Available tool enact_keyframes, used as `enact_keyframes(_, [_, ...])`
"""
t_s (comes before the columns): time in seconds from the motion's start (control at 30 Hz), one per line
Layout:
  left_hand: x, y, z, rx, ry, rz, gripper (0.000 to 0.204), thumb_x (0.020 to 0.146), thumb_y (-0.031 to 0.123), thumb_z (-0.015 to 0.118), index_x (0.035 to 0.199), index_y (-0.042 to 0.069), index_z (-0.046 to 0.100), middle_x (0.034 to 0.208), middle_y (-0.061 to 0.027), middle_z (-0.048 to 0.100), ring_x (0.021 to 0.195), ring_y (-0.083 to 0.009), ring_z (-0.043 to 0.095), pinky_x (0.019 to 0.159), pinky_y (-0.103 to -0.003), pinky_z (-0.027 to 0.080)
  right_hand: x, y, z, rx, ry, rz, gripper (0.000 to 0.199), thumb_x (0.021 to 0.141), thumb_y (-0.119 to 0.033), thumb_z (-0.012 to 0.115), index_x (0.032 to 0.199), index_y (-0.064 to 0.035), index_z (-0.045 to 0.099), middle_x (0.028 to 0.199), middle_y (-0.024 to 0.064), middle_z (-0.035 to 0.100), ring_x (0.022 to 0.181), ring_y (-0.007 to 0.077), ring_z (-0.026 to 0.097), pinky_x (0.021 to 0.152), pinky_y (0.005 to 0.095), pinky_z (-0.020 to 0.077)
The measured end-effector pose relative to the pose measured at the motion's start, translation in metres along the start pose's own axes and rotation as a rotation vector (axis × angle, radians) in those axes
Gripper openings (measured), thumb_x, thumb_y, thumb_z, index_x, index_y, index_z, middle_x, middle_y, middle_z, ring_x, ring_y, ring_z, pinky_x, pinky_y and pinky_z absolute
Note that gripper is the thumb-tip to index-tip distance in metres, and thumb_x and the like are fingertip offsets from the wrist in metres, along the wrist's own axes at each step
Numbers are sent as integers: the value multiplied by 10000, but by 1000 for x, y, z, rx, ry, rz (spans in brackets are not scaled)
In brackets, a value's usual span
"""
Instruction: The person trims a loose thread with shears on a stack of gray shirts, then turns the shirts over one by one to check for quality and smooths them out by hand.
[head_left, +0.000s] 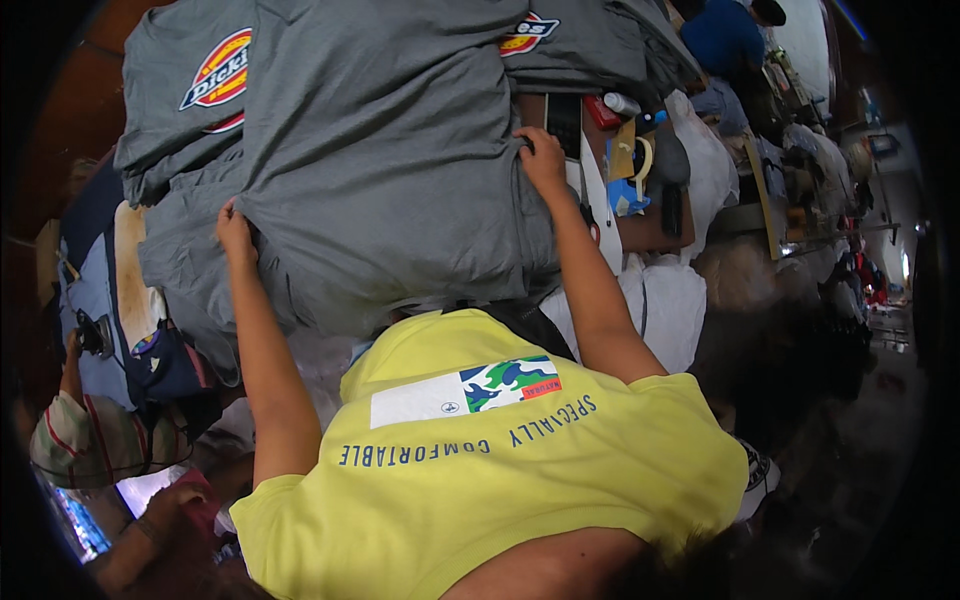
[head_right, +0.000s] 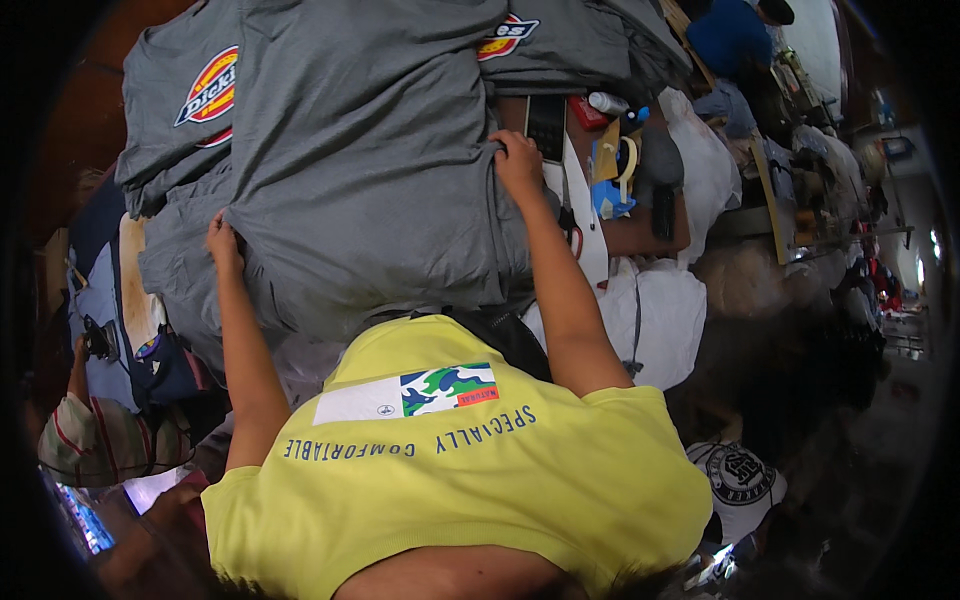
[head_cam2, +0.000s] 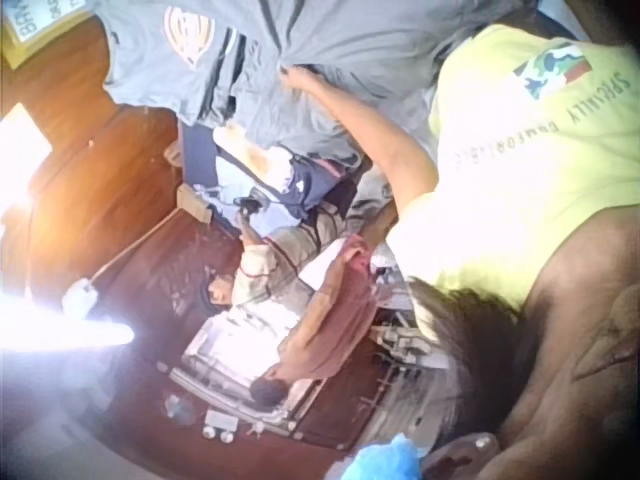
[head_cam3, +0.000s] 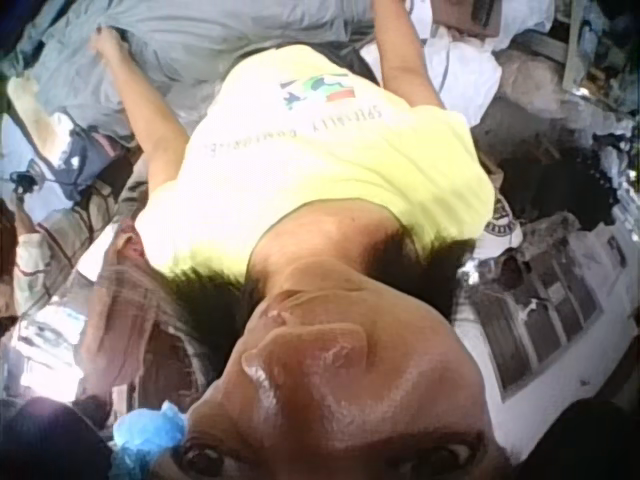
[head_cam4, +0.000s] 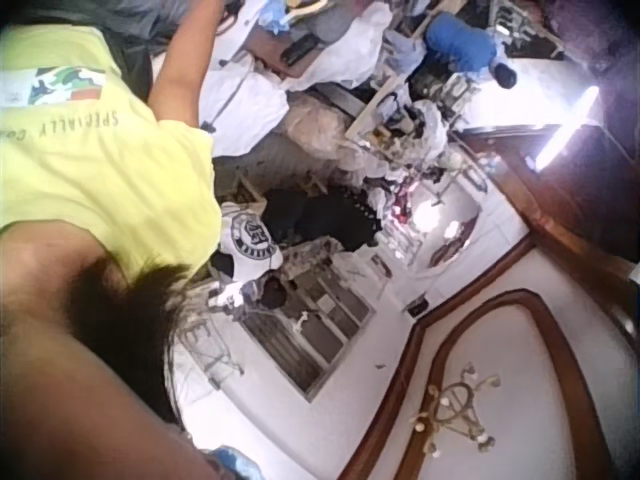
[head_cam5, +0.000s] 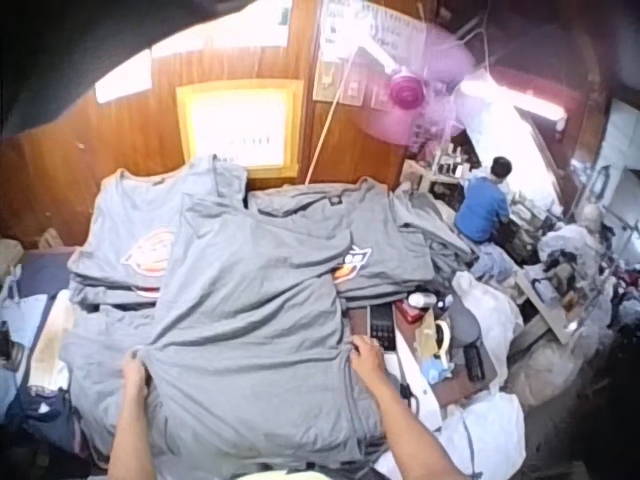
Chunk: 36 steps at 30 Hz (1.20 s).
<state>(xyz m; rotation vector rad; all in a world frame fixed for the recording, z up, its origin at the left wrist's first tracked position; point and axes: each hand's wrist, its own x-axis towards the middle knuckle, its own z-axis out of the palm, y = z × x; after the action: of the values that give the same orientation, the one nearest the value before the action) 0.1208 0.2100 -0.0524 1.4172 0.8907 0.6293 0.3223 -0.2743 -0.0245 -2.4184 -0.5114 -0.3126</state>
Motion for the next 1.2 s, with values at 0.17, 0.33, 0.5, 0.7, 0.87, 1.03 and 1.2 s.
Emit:
enact_keyframes(0.17, [-50, 79, -15, -49, -116, 259, 280, 827, 26, 419, 1088, 50, 517, 812, -6, 562, 695, -61, 541, 608, -193, 449, 25, -3, -62, 382, 248, -62, 249, 710, 35, 456, 916, -34, 578, 791, 41, 589, 657, 102, 524, 624, 223, 407])
enact_keyframes(0.33, [-136, 156, -48, 146, -103, 477, 320, 795, 3, 372, 1042, 22, 575, 952, -57, 578, 762, -95, 538, 604, -200, 439, -20, -43, -154, 814, 166, 273, 253, 771, 34, 423, 969, -17, 571, 834, 32, 575, 663, 61, 499, 542, 178, 401])
enact_keyframes(0.5, [-203, 191, -98, 325, -245, 271, 257, 808, 38, 426, 1008, -12, 580, 897, -34, 577, 697, -78, 513, 571, -180, 396, -80, -46, -233, 781, -72, 469, 197, 816, -62, 489, 986, 8, 561, 834, 39, 583, 619, 66, 512, 519, 176, 396])
enact_keyframes(0.7, [-236, 217, -119, 331, -398, 306, 162, 812, 41, 496, 931, -36, 572, 800, -33, 541, 617, -67, 493, 547, -175, 372, -111, -47, -263, 839, -179, 354, 162, 795, -60, 525, 929, 16, 576, 790, 48, 583, 607, 75, 505, 532, 193, 392])
enact_keyframes(0.87, [-217, 255, -107, 328, -605, 933, 101, 755, 86, 616, 807, 5, 585, 947, -86, 463, 911, -176, 447, 854, -289, 353, -68, -62, -291, 670, -425, -379, 123, 739, -35, 567, 846, 17, 598, 749, 80, 541, 696, 168, 514, 664, 282, 413])
enact_keyframes(1.03, [-95, 200, -79, 126, -424, 671, 97, 748, 142, 527, 789, 69, 575, 811, -2, 542, 639, -98, 445, 617, -228, 367, 14, -22, -204, 1036, -54, 285, 167, 762, -196, 598, 833, -45, 595, 769, 31, 560, 586, 134, 515, 523, 233, 409])
enact_keyframes(1.2, [-62, 82, -87, 55, -389, -312, 156, 715, 277, 573, 791, 143, 552, 678, 46, 496, 576, -73, 441, 563, -242, 382, -26, 38, -109, 976, -483, 946, 196, 759, -197, 623, 915, -94, 564, 861, 53, 589, 725, 206, 552, 609, 348, 482])
